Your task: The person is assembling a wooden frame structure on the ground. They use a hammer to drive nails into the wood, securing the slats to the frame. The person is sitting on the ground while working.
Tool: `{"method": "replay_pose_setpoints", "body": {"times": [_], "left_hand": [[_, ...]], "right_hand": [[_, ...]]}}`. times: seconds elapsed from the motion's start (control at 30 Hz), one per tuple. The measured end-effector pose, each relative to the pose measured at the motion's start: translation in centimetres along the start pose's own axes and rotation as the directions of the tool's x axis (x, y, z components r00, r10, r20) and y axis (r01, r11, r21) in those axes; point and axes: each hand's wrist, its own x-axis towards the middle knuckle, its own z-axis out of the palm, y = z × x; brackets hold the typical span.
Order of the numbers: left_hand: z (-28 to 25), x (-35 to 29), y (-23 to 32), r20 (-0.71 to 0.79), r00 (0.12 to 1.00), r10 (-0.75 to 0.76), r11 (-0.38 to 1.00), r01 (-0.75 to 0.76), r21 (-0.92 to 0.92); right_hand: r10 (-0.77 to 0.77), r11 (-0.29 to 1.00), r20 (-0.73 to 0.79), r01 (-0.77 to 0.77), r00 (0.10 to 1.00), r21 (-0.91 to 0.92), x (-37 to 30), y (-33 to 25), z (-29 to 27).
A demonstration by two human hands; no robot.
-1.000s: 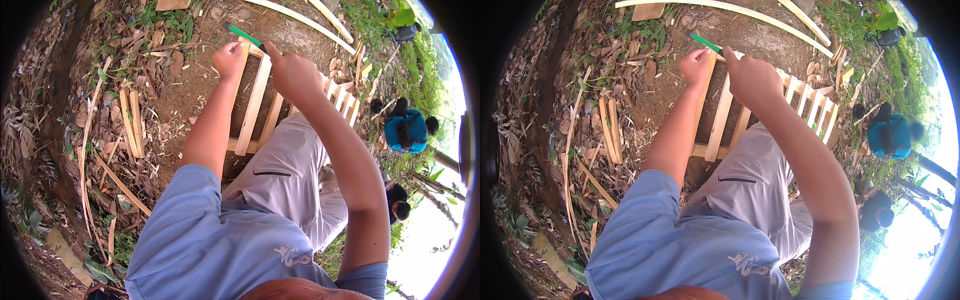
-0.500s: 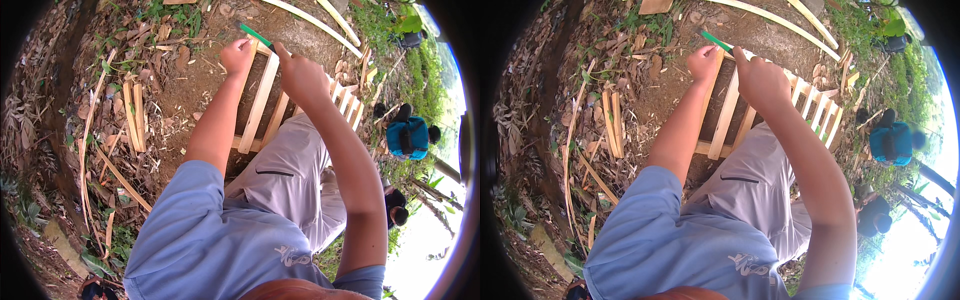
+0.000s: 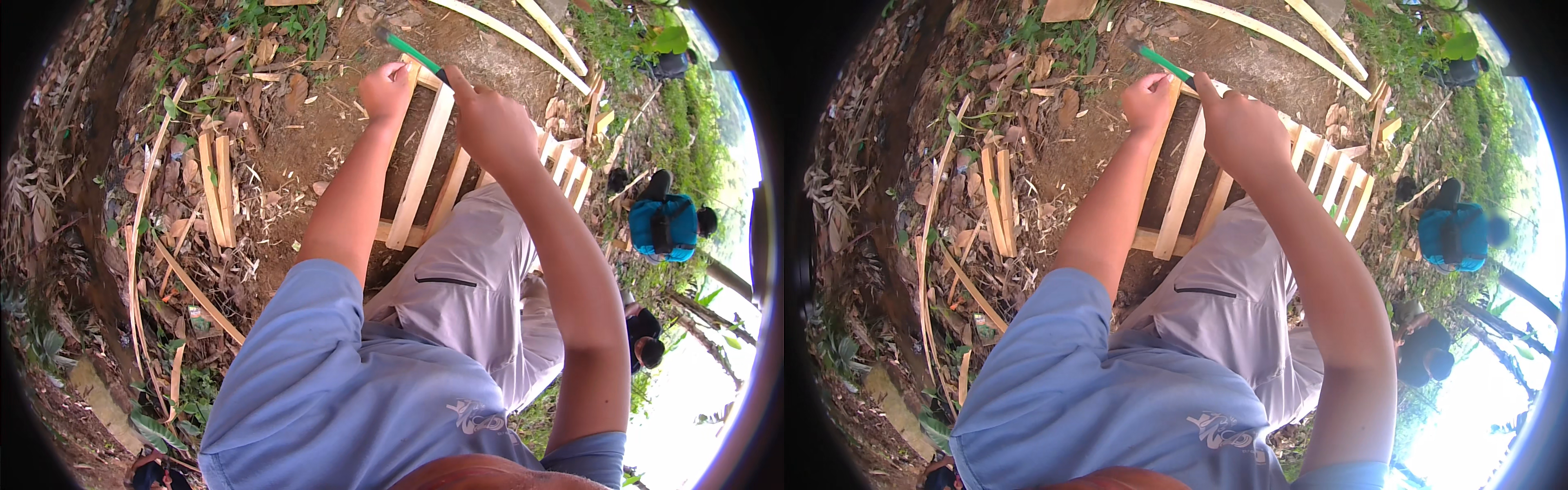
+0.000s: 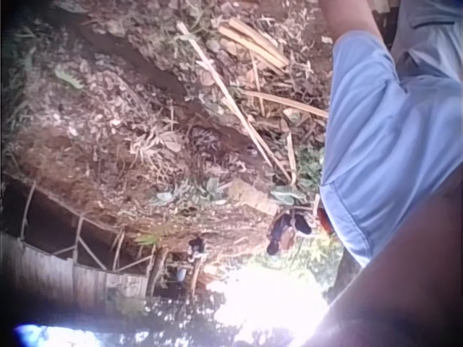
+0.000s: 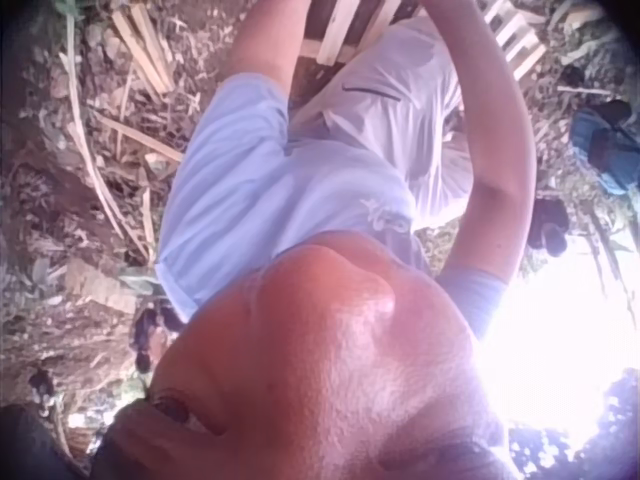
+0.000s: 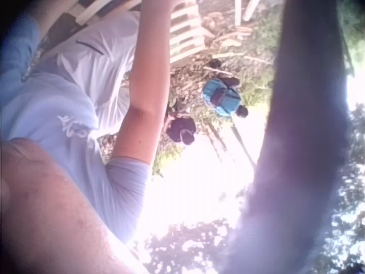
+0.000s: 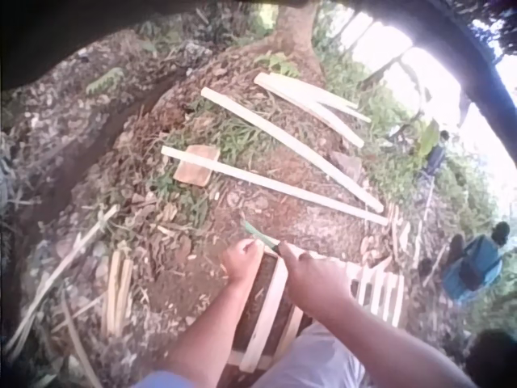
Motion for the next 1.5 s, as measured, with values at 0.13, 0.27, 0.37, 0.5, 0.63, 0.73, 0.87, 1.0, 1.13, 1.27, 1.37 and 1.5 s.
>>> {"method": "replay_pose_setpoints", "body": {"times": [0.13,0.27,0.37,0.5,0.63,0.73,0.87,1.0,1.13,1.27,1.37,1.5], "left_hand": [[-0.4,0.1,0.1,0.018,1.0,-0.026,0.999,0.026,-0.028],[-0.5,0.1,-0.6,0.05,0.998,-0.024,0.997,0.027,-0.074],[-0.7,-0.1,-0.5,0.098,0.994,-0.043,0.992,0.055,-0.116],[-1.0,-0.2,-0.3,0.108,0.994,-0.007,0.996,0.016,-0.087],[-0.7,-0.3,0.1,0.054,0.998,0.011,0.992,-0.004,-0.123],[-0.8,-0.1,0.6,0.063,0.997,-0.039,0.99,0.047,-0.133],[-0.4,0.2,0.4,0.034,0.997,-0.071,0.987,0.075,-0.14],[-0.4,0.3,0.1,0.062,0.994,-0.093,0.971,0.105,-0.216],[-0.4,0.4,0.6,0.118,0.983,-0.143,0.973,0.162,-0.167],[0.1,0.6,-0.5,0.06,0.993,-0.101,0.972,0.111,-0.205],[0.0,0.6,-0.5,0.05,0.993,-0.106,0.977,0.114,-0.182],[0.2,0.4,-0.4,0.07,0.993,-0.094,0.99,0.101,-0.103]], "right_hand": [[0.059,0.998,0.044,-0.061,0.997,0.035,0.5,0.1,0.3],[0.009,0.998,-0.04,-0.006,0.999,0.068,0.1,-0.9,-0.9],[0.016,1.0,0.088,-0.015,0.996,-0.004,0.7,-0.3,-0.3],[0.044,0.999,0.033,-0.045,0.998,0.031,0.6,-0.9,-0.4],[0.048,0.99,-0.096,-0.034,0.994,0.137,0.6,-1.3,-1.7],[0.051,0.992,-0.066,-0.043,0.997,0.119,0.7,-1.1,-1.7],[0.058,0.998,0.133,-0.062,0.989,0.022,1.3,-0.4,-0.8],[0.019,0.999,-0.035,-0.018,0.999,0.047,1.2,-1.6,-1.7],[0.029,0.998,-0.011,-0.029,1.0,0.058,0.8,-1.0,-1.5],[0.064,0.998,0.113,-0.063,0.991,-0.014,1.0,-0.6,-1.0],[0.027,0.998,-0.057,-0.024,0.998,0.053,0.5,-1.0,-1.5],[0.028,1.0,0.021,-0.028,0.999,0.009,0.2,0.4,0.4]]}}
